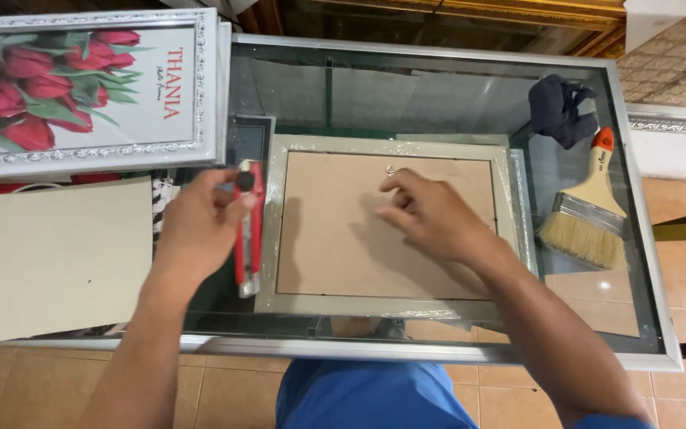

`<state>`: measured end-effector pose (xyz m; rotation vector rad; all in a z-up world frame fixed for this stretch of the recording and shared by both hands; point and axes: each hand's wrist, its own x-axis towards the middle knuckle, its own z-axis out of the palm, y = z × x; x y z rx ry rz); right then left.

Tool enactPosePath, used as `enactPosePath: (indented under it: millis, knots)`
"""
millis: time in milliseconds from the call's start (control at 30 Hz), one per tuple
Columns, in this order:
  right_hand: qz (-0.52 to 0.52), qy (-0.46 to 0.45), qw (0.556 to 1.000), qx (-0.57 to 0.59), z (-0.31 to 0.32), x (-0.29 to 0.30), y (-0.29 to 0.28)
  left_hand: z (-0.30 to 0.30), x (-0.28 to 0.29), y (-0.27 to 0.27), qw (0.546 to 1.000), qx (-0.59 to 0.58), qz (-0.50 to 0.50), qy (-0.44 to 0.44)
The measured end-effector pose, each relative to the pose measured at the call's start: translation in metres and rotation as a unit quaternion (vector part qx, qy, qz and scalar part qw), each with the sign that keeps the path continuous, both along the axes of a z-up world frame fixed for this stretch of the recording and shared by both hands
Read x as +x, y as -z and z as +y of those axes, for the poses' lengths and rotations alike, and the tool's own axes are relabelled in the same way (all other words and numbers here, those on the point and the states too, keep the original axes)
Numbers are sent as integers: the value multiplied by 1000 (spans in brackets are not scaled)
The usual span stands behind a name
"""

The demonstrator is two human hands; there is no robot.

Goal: Disassembling a picture frame, removing backing and protective film, and cleaning the glass with a brush.

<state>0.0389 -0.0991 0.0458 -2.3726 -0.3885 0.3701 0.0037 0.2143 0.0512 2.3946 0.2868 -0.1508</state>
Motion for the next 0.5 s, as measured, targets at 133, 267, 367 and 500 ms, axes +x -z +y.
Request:
enactPosePath:
  millis: [133,267,367,500]
  knots:
    - [-16,102,994,-24,-69,18,32,43,-16,38,996,60,60,-30]
    - [-50,159,984,-69,-113,24,54,48,-25,48,989,129,53,-44]
    - [-161,131,973,-104,-136,30,77,27,-23,41,982,189,-7,-28]
    - [-389,22,908,-156,-125,44,79,-19,18,53,947,203,-204,141]
